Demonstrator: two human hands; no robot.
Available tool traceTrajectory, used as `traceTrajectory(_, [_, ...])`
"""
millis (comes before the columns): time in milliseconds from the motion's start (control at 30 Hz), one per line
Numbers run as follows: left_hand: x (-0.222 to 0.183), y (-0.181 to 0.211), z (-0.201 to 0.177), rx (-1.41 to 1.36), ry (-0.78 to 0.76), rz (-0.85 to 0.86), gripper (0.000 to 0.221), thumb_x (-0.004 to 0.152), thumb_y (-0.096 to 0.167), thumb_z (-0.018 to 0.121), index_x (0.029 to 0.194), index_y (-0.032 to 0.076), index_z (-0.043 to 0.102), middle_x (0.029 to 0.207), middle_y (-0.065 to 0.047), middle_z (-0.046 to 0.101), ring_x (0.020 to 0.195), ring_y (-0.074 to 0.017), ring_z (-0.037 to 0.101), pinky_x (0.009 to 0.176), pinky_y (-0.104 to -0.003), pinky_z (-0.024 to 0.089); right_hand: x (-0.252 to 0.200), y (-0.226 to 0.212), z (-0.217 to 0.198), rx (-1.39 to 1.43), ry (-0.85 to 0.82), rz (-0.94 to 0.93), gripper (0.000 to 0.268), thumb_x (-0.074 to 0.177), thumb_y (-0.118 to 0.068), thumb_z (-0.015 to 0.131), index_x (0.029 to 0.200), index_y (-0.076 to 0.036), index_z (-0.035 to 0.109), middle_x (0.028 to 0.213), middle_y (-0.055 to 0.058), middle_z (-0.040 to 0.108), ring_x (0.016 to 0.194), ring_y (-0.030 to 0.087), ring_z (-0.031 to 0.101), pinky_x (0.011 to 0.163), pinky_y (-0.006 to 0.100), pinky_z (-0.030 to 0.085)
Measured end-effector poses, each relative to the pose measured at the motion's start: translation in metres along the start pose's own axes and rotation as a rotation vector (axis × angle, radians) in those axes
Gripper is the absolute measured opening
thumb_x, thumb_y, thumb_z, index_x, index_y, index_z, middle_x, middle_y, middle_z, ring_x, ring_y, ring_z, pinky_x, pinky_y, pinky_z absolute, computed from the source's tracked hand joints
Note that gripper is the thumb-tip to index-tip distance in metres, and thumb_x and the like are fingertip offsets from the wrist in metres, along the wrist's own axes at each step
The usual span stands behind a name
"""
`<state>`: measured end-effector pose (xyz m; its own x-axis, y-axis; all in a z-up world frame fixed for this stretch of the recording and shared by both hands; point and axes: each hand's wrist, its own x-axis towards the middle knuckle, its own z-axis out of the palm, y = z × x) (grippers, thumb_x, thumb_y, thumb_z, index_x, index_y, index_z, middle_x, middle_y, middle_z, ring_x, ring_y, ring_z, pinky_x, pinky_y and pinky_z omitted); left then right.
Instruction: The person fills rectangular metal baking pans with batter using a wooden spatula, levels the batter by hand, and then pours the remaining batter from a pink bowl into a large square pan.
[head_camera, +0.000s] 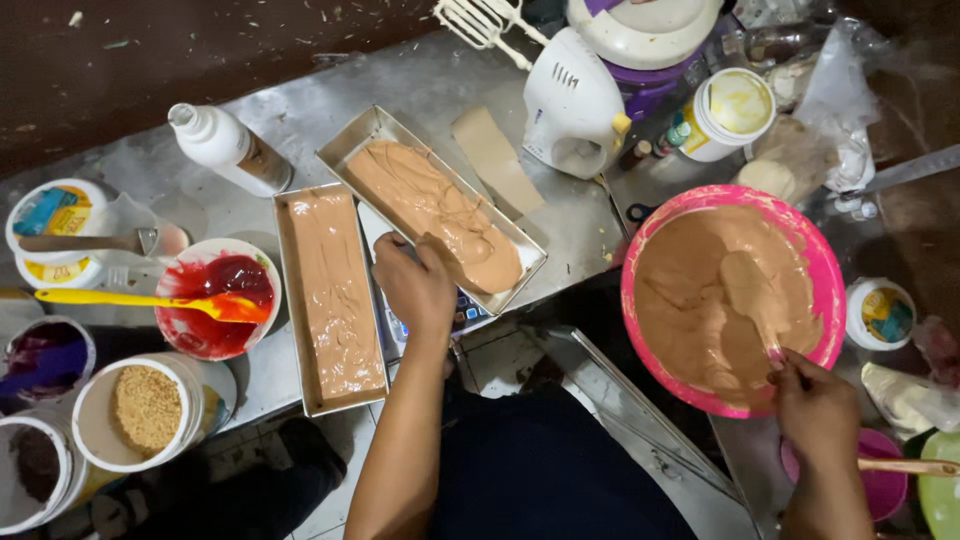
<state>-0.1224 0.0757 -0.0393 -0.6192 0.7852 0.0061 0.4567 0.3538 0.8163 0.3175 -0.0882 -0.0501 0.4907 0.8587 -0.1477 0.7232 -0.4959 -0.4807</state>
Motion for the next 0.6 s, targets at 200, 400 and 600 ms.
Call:
traceTrajectory(200, [-0.003,-0.002,-0.038,-0.034,0.079,0.288,0.029,0.090,0.028,0.057,0.095,0.002,0.044,0.098,-0.014,0.047,0.098,-0.0319,0.045,0.083,-0.043,0.038,0.000,0.027,0.006,-0.354,0.118,-0.095,0.033,0.095,-0.027,0.059,0.119,-0.008,0.070,0.100,0.022,0.068,0.092,0.040,0.064,0.072,0.046,0.048])
traceTrajectory(400, [0.010,0.004,-0.084,-0.059,0.178,0.158,0.024,0.089,0.026,0.057,0.099,0.006,0.048,0.105,-0.009,0.053,0.079,-0.0241,0.050,0.068,-0.039,0.040,0.001,0.038,0.005,-0.382,0.234,-0.233,0.022,0.094,-0.017,0.064,0.109,-0.005,0.073,0.098,0.017,0.070,0.089,0.036,0.065,0.072,0.044,0.047])
traceTrajectory(600, [0.020,-0.001,-0.095,-0.121,0.193,0.189,0.015,0.086,0.015,0.057,0.099,0.010,0.050,0.104,-0.002,0.055,0.076,-0.0183,0.049,0.060,-0.031,0.041,0.007,0.043,0.004,-0.435,0.182,-0.141,0.022,0.099,-0.025,0.061,0.112,-0.010,0.070,0.084,0.014,0.070,0.084,0.039,0.065,0.072,0.046,0.048])
